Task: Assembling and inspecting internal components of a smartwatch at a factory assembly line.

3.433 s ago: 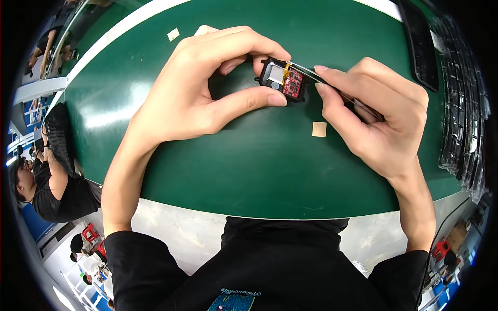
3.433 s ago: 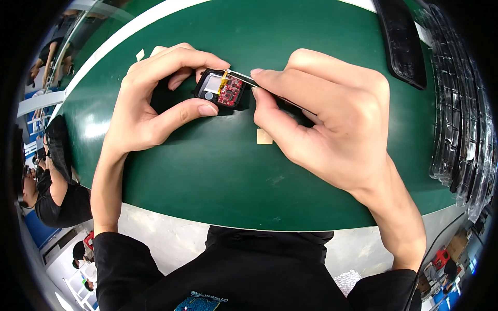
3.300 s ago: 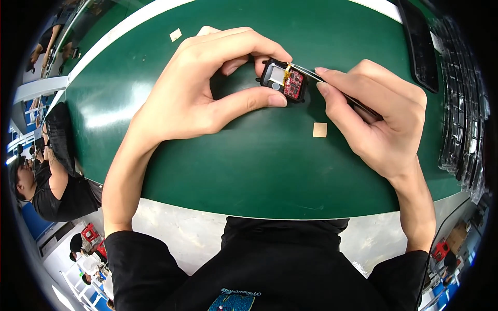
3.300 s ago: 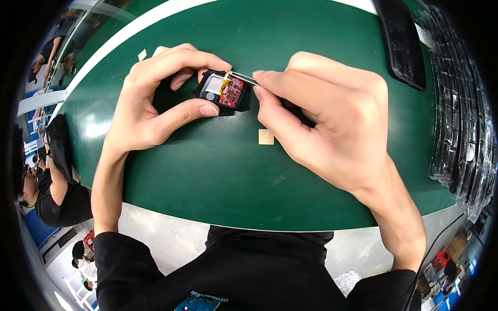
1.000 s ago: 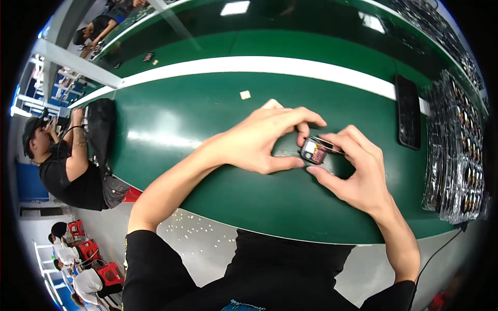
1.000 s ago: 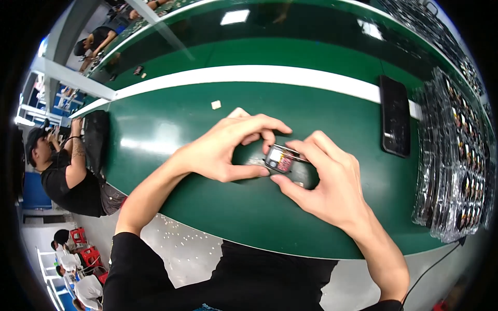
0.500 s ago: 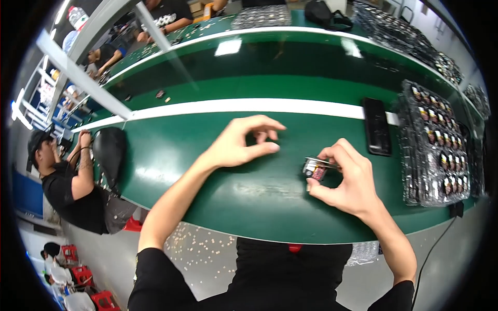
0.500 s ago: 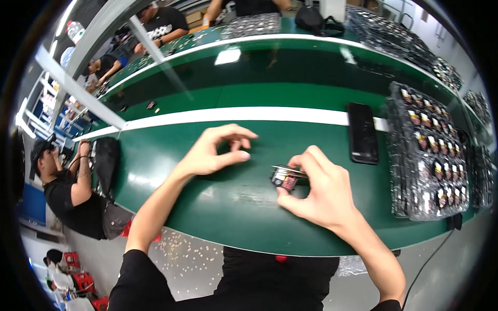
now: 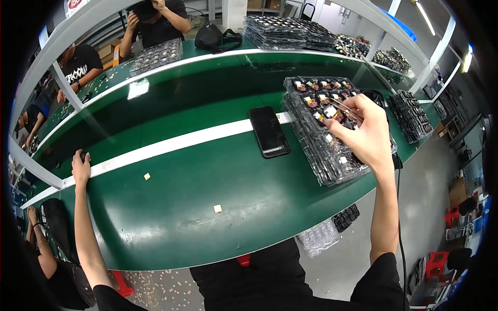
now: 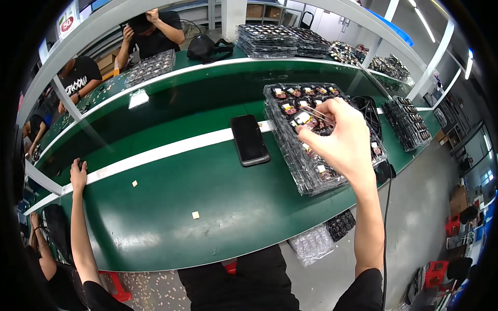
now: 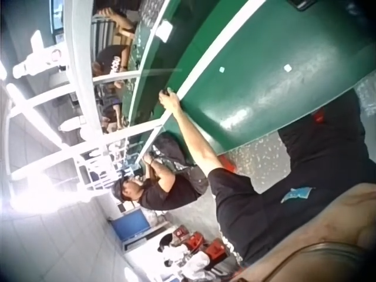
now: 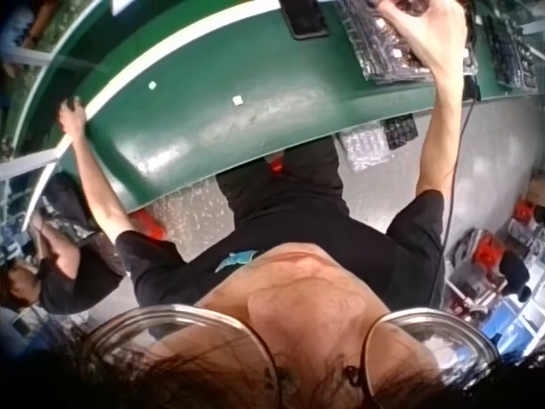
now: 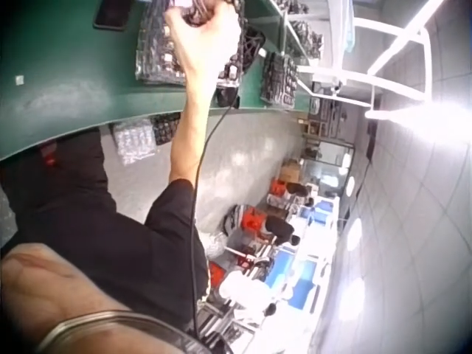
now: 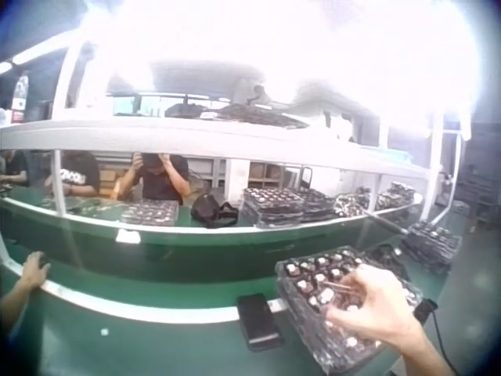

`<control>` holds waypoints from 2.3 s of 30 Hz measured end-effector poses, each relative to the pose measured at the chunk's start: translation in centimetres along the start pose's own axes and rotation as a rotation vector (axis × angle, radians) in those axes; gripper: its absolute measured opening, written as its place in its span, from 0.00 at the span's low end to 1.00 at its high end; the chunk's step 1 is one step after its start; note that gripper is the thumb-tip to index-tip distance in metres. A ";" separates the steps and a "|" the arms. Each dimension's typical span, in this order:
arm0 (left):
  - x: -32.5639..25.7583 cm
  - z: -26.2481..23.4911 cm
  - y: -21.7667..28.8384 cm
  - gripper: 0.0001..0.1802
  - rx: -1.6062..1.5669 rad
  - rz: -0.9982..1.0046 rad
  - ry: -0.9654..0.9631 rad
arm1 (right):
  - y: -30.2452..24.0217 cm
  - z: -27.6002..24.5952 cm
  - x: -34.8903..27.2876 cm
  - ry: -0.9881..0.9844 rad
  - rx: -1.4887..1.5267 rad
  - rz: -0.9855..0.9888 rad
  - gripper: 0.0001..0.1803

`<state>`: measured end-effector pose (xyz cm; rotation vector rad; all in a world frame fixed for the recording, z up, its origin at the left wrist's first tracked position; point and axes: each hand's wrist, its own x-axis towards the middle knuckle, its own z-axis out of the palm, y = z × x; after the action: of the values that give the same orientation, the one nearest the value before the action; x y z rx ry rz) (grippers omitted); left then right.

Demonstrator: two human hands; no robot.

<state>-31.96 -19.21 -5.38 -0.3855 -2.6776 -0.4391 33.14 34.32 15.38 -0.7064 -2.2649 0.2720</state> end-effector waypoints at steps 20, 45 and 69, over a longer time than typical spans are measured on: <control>-22.0 -12.6 31.2 0.32 -0.726 0.948 -0.647 | -6.9 0.9 -3.7 -0.322 0.638 0.179 0.08; -24.1 -9.7 31.1 0.26 -0.807 0.819 -0.661 | -8.9 19.5 -8.8 -0.582 0.863 0.023 0.04; -23.7 -9.2 30.9 0.30 -0.810 0.821 -0.691 | -9.8 20.2 -8.6 -0.534 0.701 -0.135 0.04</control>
<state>2.16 0.97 0.14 -2.0668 -2.4295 -1.2540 19.85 21.68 -0.13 -0.1072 -2.4338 1.2311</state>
